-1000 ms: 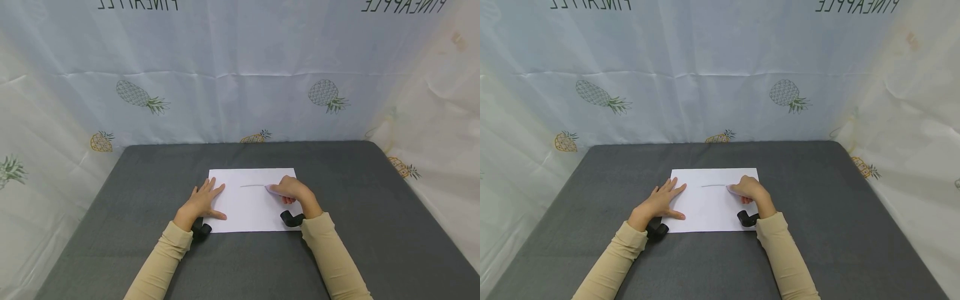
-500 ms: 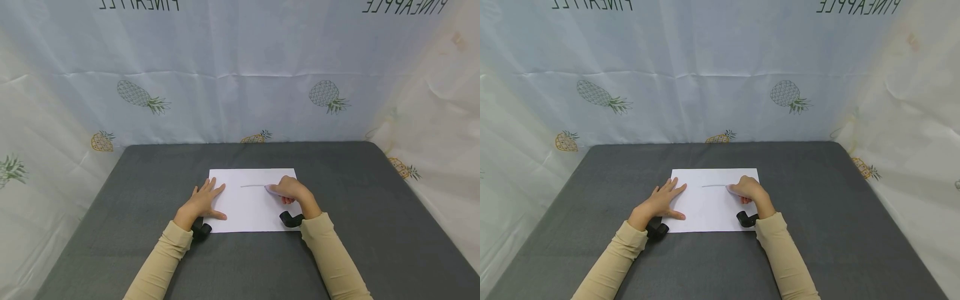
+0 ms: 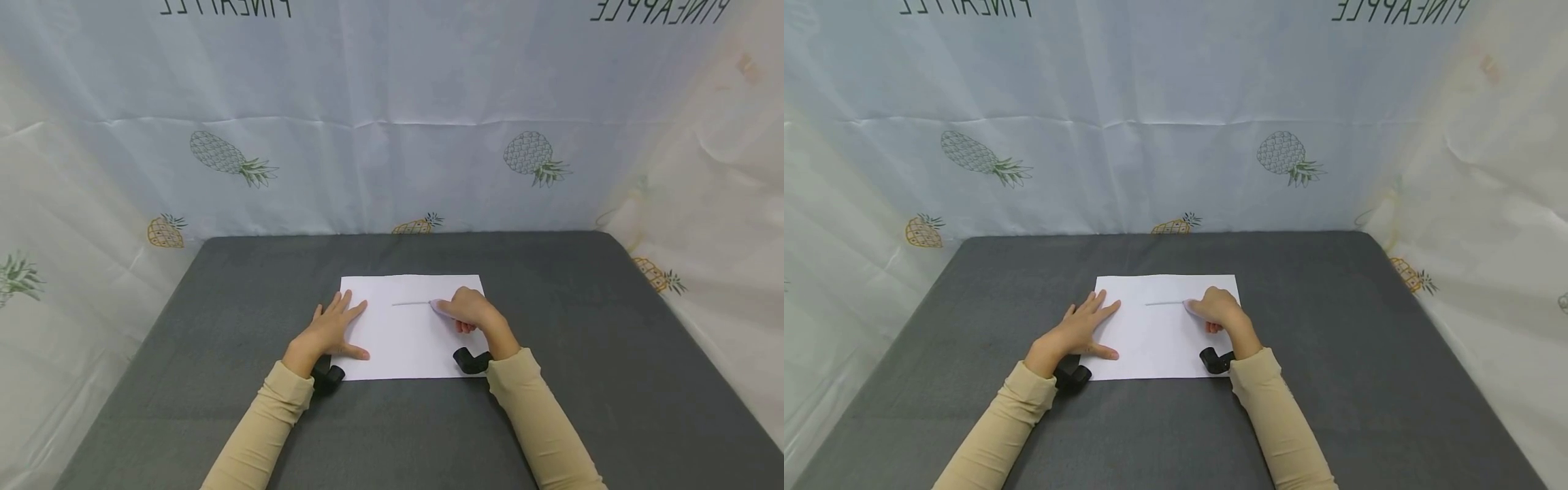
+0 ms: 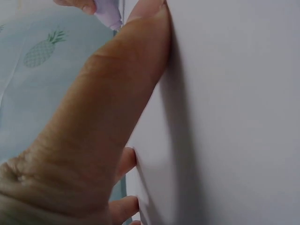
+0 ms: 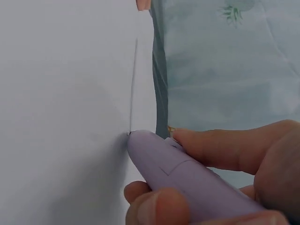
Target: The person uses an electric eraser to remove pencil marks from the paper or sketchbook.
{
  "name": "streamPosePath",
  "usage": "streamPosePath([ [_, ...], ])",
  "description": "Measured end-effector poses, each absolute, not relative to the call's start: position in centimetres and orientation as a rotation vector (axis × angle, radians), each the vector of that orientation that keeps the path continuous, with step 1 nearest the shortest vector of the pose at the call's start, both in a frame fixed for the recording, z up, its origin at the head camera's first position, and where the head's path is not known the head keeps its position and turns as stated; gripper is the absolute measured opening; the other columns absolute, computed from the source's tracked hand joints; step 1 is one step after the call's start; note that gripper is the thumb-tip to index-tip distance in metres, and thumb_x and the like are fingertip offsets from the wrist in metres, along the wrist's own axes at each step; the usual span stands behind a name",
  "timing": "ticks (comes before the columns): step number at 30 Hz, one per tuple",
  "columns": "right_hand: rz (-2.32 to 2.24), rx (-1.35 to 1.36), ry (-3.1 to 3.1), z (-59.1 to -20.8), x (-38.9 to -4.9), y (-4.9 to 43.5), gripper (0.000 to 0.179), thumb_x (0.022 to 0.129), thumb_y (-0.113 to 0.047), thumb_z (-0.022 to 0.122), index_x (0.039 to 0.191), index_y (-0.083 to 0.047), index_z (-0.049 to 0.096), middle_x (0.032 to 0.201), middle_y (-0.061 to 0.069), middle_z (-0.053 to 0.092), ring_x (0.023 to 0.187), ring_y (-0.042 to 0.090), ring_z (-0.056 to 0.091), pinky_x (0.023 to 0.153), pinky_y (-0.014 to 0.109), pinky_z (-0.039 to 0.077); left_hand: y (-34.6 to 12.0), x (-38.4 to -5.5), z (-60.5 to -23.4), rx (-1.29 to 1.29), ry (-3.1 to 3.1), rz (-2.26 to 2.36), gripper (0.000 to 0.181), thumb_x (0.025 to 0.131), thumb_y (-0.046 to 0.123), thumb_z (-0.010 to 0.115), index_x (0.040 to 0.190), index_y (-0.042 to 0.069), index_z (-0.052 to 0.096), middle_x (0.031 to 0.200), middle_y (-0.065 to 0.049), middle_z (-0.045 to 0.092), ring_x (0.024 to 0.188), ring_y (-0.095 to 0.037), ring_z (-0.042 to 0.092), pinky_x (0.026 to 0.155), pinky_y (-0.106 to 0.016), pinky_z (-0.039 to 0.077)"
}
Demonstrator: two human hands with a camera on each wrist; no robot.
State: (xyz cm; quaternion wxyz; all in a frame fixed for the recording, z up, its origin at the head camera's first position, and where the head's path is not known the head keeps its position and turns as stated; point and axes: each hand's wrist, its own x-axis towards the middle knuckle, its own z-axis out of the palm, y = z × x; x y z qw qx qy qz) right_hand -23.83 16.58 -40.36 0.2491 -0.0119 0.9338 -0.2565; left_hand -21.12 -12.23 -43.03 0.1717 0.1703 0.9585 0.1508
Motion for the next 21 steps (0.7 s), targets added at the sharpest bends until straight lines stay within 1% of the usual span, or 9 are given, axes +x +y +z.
streamPosePath([
  [9,-0.688,0.003,2.529,-40.26,-23.75,16.58,0.054,0.095,-0.041,0.053,0.051,-0.009,0.052,0.041,-0.001,0.047,0.037,0.009,0.039,0.042,0.021,0.035,-12.2,-21.18,-43.13,0.49,2.723,0.421,0.106,0.068,0.049,0.083,0.153,0.014,0.028,0.163,-0.022,0.008,0.151,-0.043,0.006,0.115,-0.07,0.013],
  [13,-0.694,-0.013,2.55,-40.33,-23.77,16.37,0.055,0.095,-0.041,0.051,0.051,-0.009,0.054,0.041,-0.002,0.047,0.038,0.009,0.04,0.042,0.021,0.035,-12.18,-21.23,-43.06,0.481,2.719,0.428,0.106,0.068,0.049,0.082,0.153,0.016,0.028,0.163,-0.021,0.007,0.152,-0.043,0.005,0.116,-0.069,0.011],
  [18,-0.686,0.009,2.526,-40.27,-23.75,16.55,0.054,0.095,-0.041,0.053,0.053,-0.007,0.055,0.042,-0.001,0.047,0.038,0.01,0.039,0.042,0.021,0.035,-12.2,-21.24,-43.12,0.481,2.715,0.433,0.107,0.068,0.048,0.083,0.153,0.015,0.027,0.163,-0.022,0.007,0.152,-0.043,0.005,0.116,-0.069,0.011],
  [21,-0.69,0.009,2.531,-40.29,-23.76,16.49,0.054,0.095,-0.041,0.053,0.052,-0.008,0.054,0.042,0.0,0.047,0.038,0.01,0.04,0.042,0.022,0.035,-12.24,-21.25,-43.27,0.488,2.716,0.437,0.107,0.068,0.048,0.083,0.153,0.014,0.028,0.163,-0.022,0.008,0.151,-0.043,0.006,0.116,-0.07,0.012],
])
